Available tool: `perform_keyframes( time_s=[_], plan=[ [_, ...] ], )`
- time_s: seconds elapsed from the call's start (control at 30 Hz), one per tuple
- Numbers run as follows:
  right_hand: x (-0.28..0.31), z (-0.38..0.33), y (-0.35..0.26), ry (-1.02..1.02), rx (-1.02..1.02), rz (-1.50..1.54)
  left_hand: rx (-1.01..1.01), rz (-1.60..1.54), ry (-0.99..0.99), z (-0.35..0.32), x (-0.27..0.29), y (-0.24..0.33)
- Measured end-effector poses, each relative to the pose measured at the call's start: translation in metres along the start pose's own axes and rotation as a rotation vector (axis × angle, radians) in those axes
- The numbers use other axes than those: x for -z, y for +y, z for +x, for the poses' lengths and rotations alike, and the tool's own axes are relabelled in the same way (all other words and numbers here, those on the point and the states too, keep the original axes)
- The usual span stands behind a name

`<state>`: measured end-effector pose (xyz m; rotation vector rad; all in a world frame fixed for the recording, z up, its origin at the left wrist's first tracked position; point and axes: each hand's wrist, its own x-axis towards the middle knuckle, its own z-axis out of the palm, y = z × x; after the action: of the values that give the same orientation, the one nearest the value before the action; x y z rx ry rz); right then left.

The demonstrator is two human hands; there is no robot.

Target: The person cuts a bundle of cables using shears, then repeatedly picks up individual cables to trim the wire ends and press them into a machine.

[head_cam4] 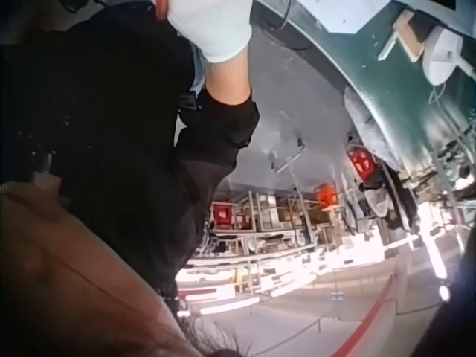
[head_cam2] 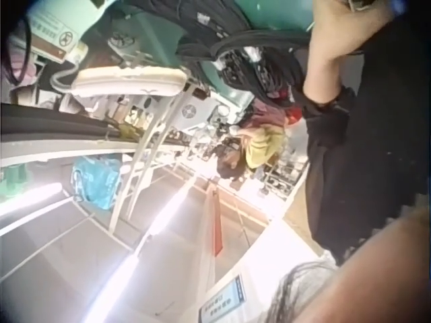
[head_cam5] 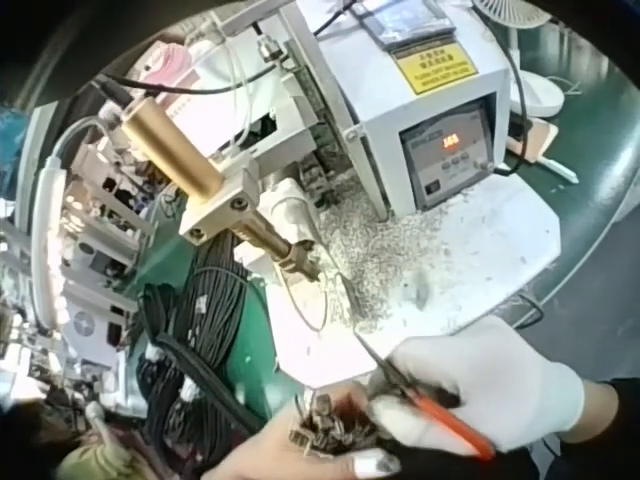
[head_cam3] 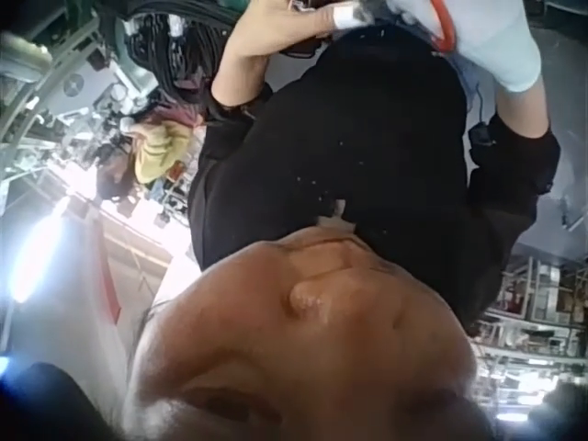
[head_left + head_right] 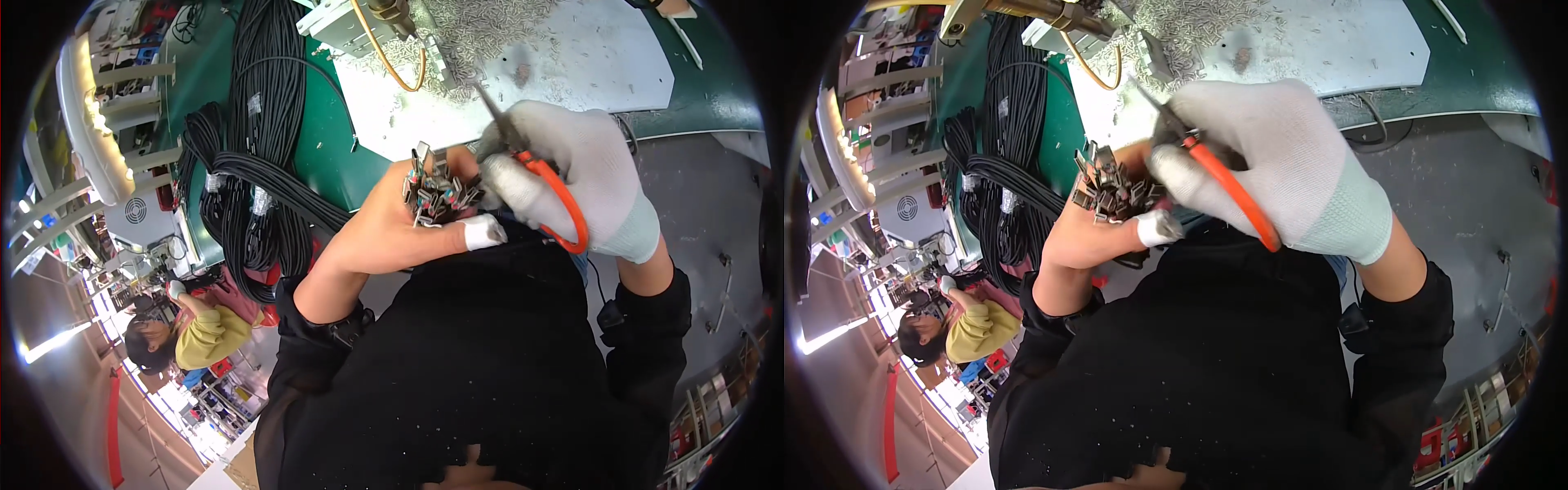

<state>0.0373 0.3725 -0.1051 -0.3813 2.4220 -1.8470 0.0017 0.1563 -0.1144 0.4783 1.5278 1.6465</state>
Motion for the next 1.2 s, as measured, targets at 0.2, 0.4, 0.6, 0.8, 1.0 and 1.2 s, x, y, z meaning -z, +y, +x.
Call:
perform_keyframes(
  time_s=[0.2,0.4,0.6,0.8,1.0,1.2],
  plan=[
    [0.016,-0.02,-0.008,-0.117,-0.238,0.085,-0.512,0.429,0.252,0.009,-0.026,0.002],
    [0.027,-0.032,0.006,-0.287,-0.266,0.673,-0.841,0.99,0.11,0.013,-0.032,0.01],
    [0.026,-0.039,0.0,-0.326,-0.541,0.87,-0.803,0.992,-0.057,0.008,-0.03,0.016],
    [0.001,-0.04,-0.015,0.065,-0.107,0.14,-0.483,0.317,0.115,0.005,-0.035,0.01],
    [-0.012,-0.034,-0.013,0.309,0.177,-0.555,-0.049,-0.006,0.41,-0.002,-0.036,0.023],
    [-0.016,-0.038,-0.019,0.227,0.153,-0.756,-0.14,0.341,0.425,0.001,-0.034,0.017]
  ],
)
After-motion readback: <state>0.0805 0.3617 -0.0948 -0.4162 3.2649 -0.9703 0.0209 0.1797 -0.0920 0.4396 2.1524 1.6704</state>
